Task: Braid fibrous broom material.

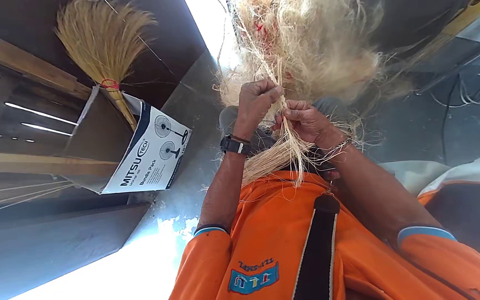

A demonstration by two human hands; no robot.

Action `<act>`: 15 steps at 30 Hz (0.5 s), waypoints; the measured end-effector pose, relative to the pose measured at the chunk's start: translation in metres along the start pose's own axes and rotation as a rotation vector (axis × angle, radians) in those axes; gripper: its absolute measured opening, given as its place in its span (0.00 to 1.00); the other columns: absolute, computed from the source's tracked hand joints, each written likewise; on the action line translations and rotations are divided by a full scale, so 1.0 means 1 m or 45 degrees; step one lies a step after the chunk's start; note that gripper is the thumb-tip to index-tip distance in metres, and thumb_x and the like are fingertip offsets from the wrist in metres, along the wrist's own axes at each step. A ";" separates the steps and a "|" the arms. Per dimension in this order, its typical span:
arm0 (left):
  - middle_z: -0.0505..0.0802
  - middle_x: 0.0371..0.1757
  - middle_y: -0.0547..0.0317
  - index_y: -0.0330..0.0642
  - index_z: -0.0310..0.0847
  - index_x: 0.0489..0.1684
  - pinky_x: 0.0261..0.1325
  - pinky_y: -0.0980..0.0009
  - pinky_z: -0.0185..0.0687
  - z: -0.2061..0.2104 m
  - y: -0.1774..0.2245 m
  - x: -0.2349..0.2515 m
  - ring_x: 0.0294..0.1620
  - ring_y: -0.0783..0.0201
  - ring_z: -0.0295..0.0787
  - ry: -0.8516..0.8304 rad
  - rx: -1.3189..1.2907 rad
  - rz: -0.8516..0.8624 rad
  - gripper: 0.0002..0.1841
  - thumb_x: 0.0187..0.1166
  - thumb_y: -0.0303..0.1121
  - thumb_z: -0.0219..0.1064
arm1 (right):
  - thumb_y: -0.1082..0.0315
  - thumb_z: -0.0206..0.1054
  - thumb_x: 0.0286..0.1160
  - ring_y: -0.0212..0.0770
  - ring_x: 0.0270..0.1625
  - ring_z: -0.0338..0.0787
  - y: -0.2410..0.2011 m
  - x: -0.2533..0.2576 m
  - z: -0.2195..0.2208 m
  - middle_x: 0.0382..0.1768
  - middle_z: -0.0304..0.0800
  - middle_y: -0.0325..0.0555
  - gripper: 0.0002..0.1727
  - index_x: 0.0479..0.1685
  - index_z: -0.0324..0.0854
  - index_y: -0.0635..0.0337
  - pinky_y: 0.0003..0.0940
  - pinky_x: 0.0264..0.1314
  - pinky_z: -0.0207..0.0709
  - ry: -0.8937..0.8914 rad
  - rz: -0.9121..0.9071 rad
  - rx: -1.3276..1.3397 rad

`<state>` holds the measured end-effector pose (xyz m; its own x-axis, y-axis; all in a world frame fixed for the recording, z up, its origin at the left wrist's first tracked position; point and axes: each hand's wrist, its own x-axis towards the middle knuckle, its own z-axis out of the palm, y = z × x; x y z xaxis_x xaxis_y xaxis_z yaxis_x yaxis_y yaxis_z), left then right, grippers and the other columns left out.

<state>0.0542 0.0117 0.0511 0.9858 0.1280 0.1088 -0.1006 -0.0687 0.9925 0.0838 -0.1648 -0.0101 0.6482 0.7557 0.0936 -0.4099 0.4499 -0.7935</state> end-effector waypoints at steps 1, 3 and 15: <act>0.88 0.22 0.65 0.37 0.88 0.27 0.22 0.80 0.69 0.000 0.000 -0.001 0.18 0.77 0.74 -0.016 -0.003 0.011 0.07 0.77 0.24 0.71 | 0.72 0.59 0.82 0.41 0.40 0.95 0.000 0.000 0.000 0.33 0.93 0.44 0.11 0.32 0.84 0.55 0.46 0.55 0.90 0.003 0.002 0.002; 0.89 0.22 0.64 0.37 0.88 0.27 0.23 0.79 0.71 0.000 -0.001 -0.003 0.19 0.76 0.75 -0.038 -0.002 0.022 0.07 0.77 0.24 0.71 | 0.72 0.59 0.81 0.41 0.39 0.94 0.000 0.000 0.001 0.32 0.93 0.44 0.10 0.32 0.84 0.55 0.45 0.55 0.90 0.015 0.011 0.003; 0.87 0.24 0.63 0.45 0.73 0.36 0.34 0.67 0.90 -0.019 0.015 -0.025 0.24 0.66 0.87 0.049 -0.450 0.054 0.11 0.92 0.30 0.50 | 0.75 0.61 0.82 0.34 0.41 0.91 0.000 0.005 0.014 0.44 0.93 0.43 0.07 0.36 0.81 0.60 0.31 0.43 0.87 0.279 -0.032 -0.449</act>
<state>0.0256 0.0260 0.0643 0.9747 0.1698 0.1456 -0.1882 0.2712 0.9439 0.0780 -0.1544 -0.0014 0.7919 0.6104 0.0153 -0.1722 0.2473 -0.9535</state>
